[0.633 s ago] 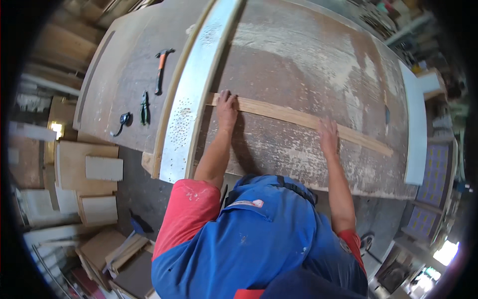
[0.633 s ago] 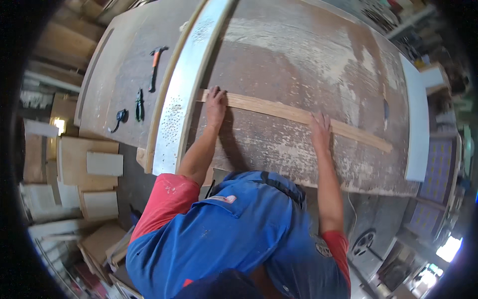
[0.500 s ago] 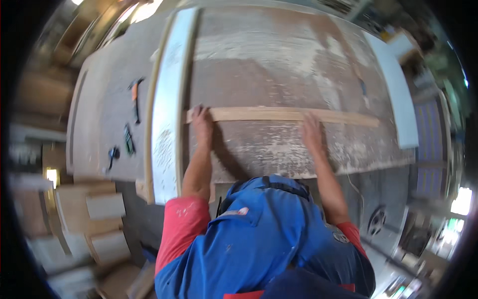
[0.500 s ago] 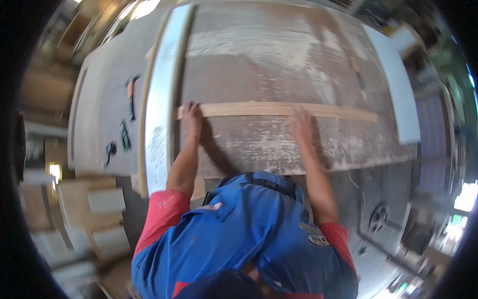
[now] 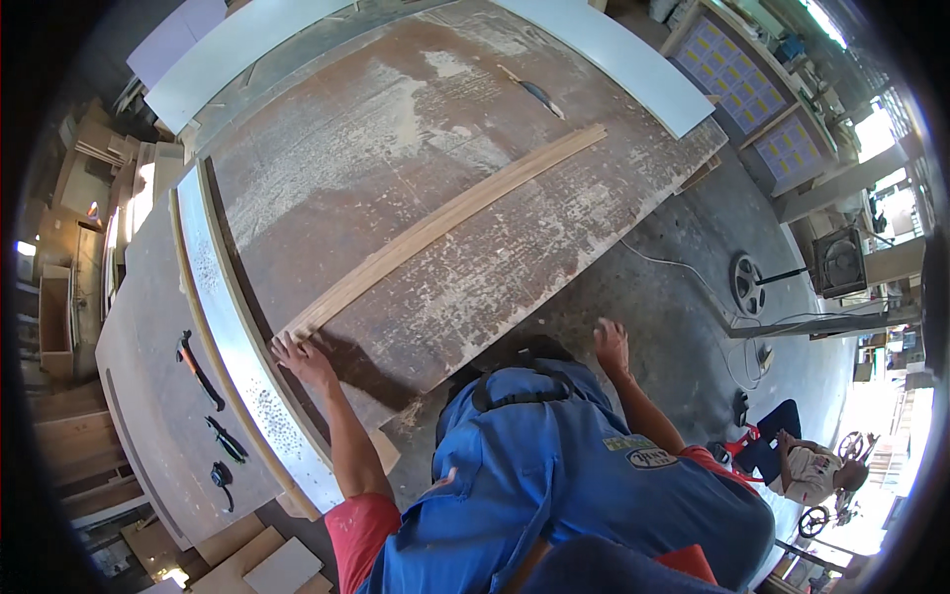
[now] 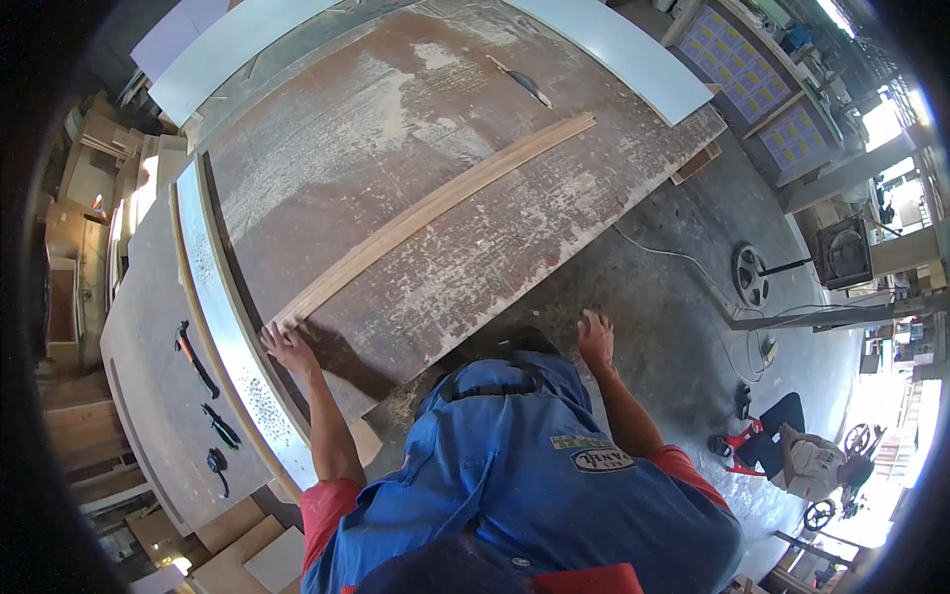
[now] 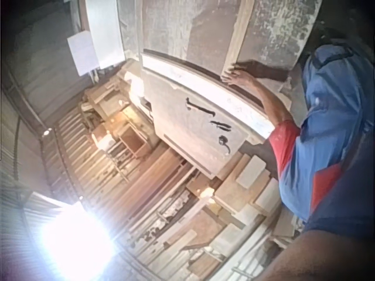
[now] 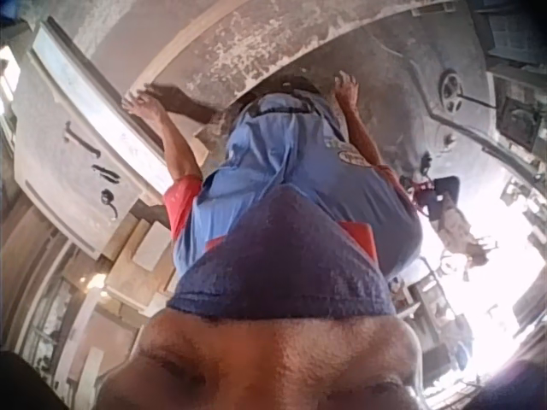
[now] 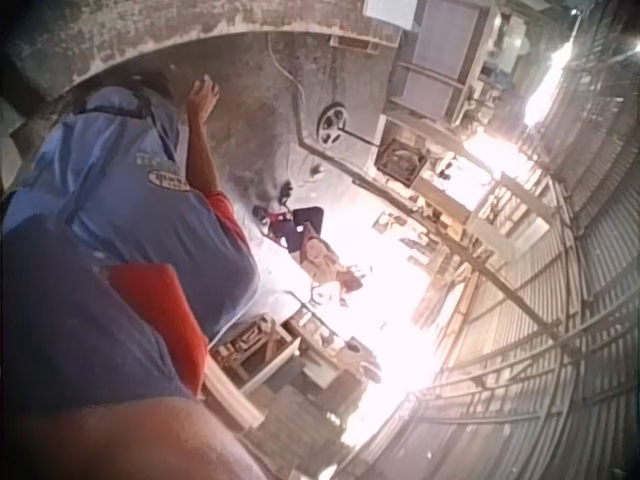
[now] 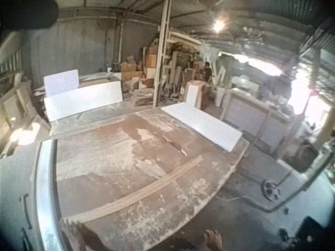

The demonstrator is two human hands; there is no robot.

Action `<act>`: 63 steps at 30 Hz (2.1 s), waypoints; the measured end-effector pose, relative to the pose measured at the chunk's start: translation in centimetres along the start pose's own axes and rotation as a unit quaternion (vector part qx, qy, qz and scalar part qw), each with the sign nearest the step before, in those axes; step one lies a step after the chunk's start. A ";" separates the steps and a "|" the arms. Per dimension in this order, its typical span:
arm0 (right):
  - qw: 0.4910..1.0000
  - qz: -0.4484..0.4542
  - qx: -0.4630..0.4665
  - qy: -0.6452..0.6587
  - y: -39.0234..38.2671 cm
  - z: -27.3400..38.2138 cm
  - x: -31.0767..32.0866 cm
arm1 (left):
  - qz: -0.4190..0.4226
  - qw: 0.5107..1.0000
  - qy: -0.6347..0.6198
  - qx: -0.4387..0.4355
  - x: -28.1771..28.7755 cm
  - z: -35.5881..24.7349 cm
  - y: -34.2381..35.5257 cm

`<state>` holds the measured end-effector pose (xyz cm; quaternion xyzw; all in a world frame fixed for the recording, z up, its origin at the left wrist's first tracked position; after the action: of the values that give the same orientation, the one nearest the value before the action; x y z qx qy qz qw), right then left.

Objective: The person hammers a wooden fixture on a workbench, aligns wooden strips and a white panel against the guide with another person, and places the strips onto the panel.

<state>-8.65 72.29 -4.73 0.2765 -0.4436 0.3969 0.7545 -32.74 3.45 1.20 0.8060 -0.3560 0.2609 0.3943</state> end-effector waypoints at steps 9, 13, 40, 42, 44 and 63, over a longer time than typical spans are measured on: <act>0.812 0.508 0.274 -0.090 -4.9 0.0 -17.8 | 0.063 0.990 -0.096 0.083 9.8 -9.2 -22.6; 0.825 0.489 0.279 -0.037 -4.3 5.8 -18.3 | 0.233 0.941 -0.115 0.219 9.8 -6.7 -38.8; 0.604 0.596 0.496 -0.182 -41.5 9.9 -26.6 | 0.076 0.703 -0.227 0.669 38.4 22.4 -86.5; 0.591 0.579 0.540 -0.156 -46.8 16.7 -27.2 | 0.073 0.732 -0.034 0.677 44.5 25.6 -90.0; 0.588 0.567 0.561 -0.135 -51.9 23.1 -27.9 | 0.056 0.715 -0.012 0.697 47.9 28.5 -92.4; 0.163 0.494 0.818 -0.246 -101.4 67.7 -52.3 | -0.274 0.402 -0.243 0.839 58.2 44.6 -88.9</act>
<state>31.28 -52.28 -27.13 0.5407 -0.0699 0.7322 -0.4081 78.31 -15.91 -22.59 0.8162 0.2010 0.0994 -0.5325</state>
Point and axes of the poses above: each hand's wrist, its own y-axis towards the middle knuckle, its own x-axis out of the back of the hand, z = x × y, the point moved 9 cm from there along y, towards the middle knuckle, and after that the axes turned 2 degrees about -x, right-handed, at the moved point
